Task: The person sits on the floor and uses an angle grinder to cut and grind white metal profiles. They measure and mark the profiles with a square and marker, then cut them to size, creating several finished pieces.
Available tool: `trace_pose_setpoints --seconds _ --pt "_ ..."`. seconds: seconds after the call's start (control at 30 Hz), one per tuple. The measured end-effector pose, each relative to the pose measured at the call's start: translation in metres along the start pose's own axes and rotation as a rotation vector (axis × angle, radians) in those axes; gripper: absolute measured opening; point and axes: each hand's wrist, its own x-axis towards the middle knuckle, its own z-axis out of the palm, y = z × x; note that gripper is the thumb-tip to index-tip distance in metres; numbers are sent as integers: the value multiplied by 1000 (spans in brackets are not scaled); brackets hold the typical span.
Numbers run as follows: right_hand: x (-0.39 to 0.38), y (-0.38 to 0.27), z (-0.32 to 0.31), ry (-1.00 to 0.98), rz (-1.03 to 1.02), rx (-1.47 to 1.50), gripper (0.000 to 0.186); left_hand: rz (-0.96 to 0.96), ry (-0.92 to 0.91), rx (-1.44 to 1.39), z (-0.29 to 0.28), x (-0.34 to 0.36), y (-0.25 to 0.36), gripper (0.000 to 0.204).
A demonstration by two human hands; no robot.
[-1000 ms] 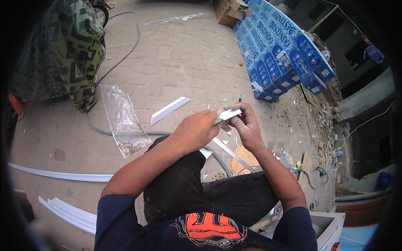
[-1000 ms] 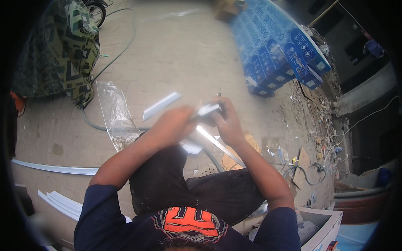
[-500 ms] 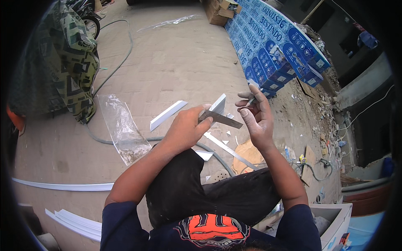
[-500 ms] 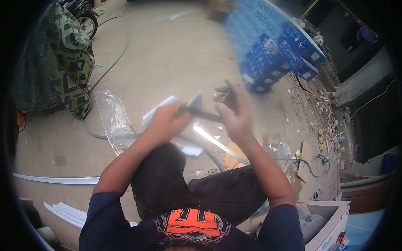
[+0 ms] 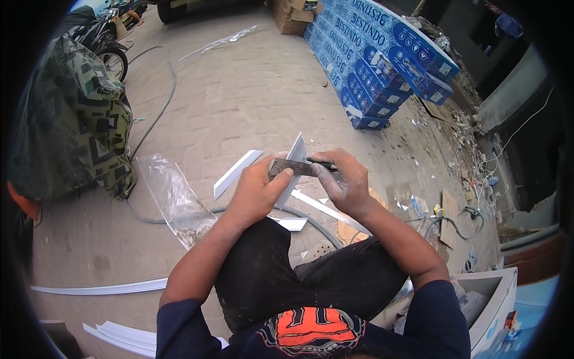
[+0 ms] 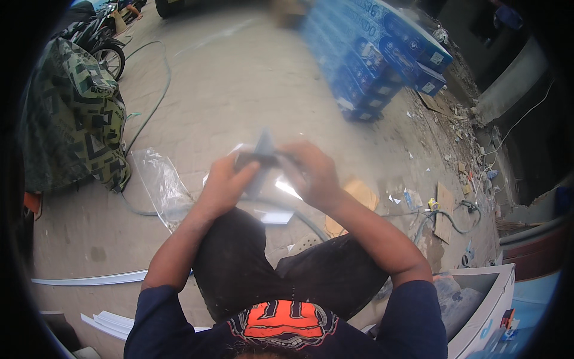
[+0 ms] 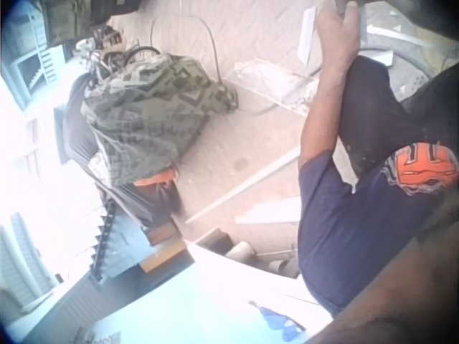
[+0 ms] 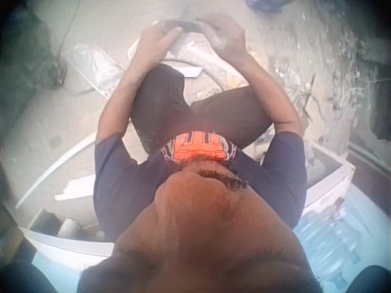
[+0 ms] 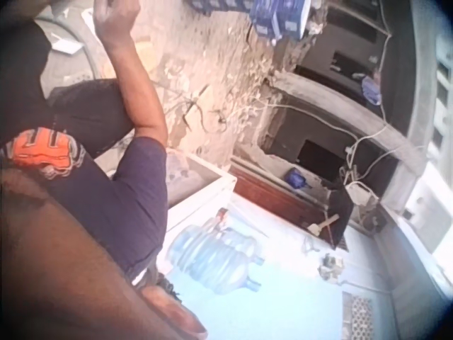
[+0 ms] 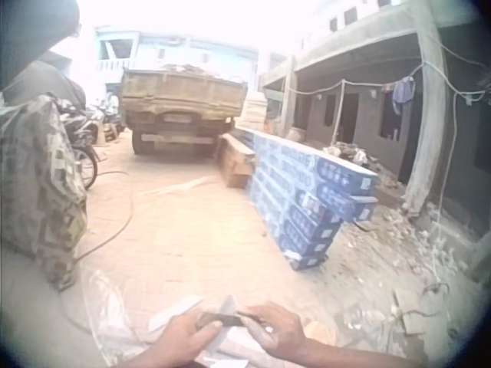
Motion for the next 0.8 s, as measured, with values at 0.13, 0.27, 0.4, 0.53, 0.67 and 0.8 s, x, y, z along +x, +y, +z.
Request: trace_pose_setpoints --seconds 0.13,0.27,0.4,0.53,0.67,0.8 --pt "-1 2 2 -2 -43 0 19 10 11 45 1 0 0 36" --pt "1 -2 1 -60 -94 -57 24 16 18 91 0 -1 1 37" --pt "1 -4 1 -75 -129 -109 24 12 41 62 2 -2 7 46" --pt "2 -3 0 -90 -138 -131 25 20 47 62 3 -2 6 47" --pt "0 -1 1 -93 -132 -129 26 21 50 77 2 -2 6 46" --pt "0 0 1 -93 -145 -137 25 20 49 90 2 -2 6 45"
